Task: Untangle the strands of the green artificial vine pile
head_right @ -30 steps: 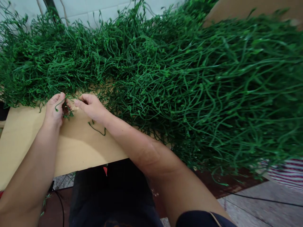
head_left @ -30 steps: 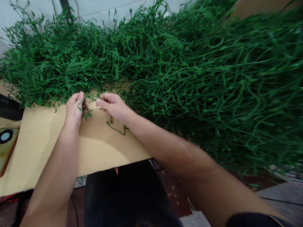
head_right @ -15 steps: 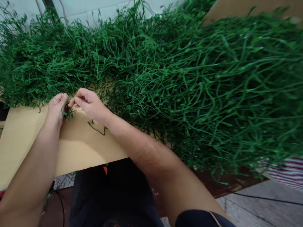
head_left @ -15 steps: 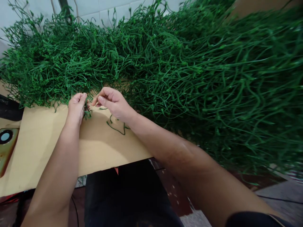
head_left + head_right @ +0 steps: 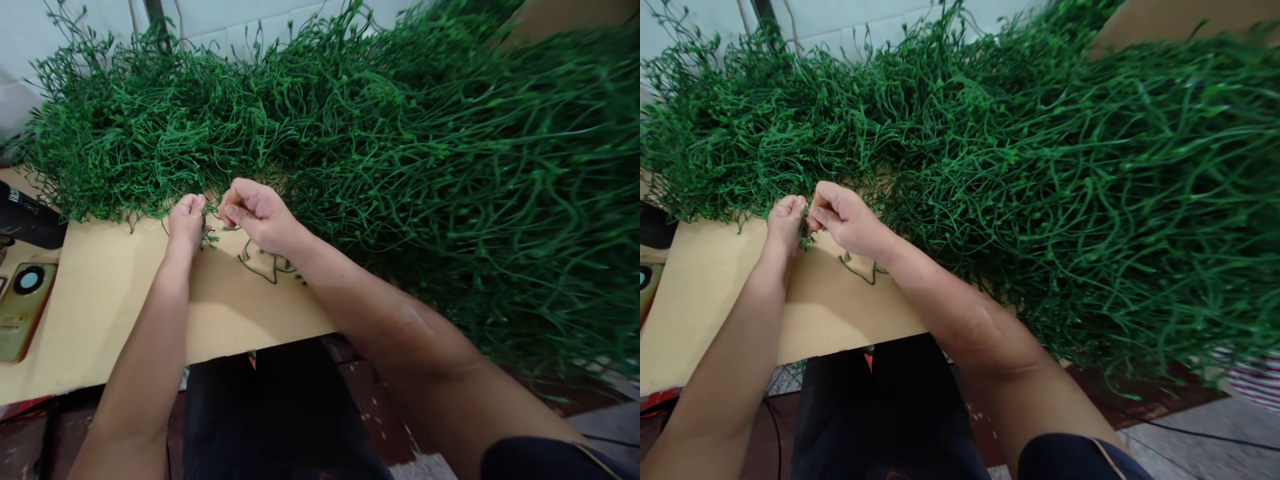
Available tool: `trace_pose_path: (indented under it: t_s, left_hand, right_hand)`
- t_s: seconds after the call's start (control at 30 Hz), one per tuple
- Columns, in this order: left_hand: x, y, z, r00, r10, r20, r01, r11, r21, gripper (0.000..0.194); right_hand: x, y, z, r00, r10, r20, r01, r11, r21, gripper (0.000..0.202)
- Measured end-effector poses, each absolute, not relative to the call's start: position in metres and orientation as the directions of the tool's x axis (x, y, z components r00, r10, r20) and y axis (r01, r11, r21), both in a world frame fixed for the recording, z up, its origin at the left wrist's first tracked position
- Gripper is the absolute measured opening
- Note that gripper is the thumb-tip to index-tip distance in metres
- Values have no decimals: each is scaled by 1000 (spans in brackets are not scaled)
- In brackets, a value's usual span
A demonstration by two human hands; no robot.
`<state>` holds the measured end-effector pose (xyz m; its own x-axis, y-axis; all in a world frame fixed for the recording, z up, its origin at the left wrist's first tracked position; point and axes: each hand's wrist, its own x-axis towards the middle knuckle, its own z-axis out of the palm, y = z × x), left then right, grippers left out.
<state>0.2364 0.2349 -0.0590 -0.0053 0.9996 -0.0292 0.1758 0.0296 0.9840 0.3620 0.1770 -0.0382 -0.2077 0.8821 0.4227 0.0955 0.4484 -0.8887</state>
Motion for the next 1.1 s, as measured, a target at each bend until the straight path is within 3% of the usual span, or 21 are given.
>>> trace_pose_path:
  t_s: [0.13, 0.3, 0.4, 0.53, 0.63, 0.73, 0.8, 0.97, 1.1]
  left_hand:
    - [235, 235, -62, 17, 1000, -21, 161, 18, 987, 32]
    - [222, 248, -64, -227, 969, -97, -21, 95, 995, 26]
    - [217, 249, -63, -201, 976, -88, -44, 80, 996, 26]
    - [217, 239, -59, -27, 998, -50, 23, 51, 998, 28]
    - [218, 233, -56, 17, 998, -65, -5, 65, 998, 27]
    - [218, 230, -54, 63, 995, -72, -31, 74, 997, 26]
    - [220, 229, -54, 102, 992, -76, -37, 80, 996, 25]
    - [225, 224, -51, 185, 978, -93, -15, 98, 995, 22]
    - [225, 222, -49, 179, 982, -59, -10, 62, 998, 22]
  right_hand:
    - [360, 170, -31, -185, 895, 407, 113, 431, -895, 24]
    - [361, 161, -26, -87, 910, 405, -18, 405, -914, 29]
    - [370, 167, -31, -3, 908, 418, -3, 418, -908, 31]
    - [387, 183, -43, 133, 900, 416, 354, 349, -868, 26]
    - [395, 187, -48, 181, 836, 518, 692, 266, -671, 11]
    - [392, 186, -51, 125, 812, 570, 818, 240, -522, 10]
    - [385, 188, -54, 65, 838, 541, 797, 283, -534, 13]
    - [364, 194, -60, -151, 921, 358, 574, 377, -727, 2]
    - [359, 193, -57, -151, 934, 325, 448, 358, -819, 19]
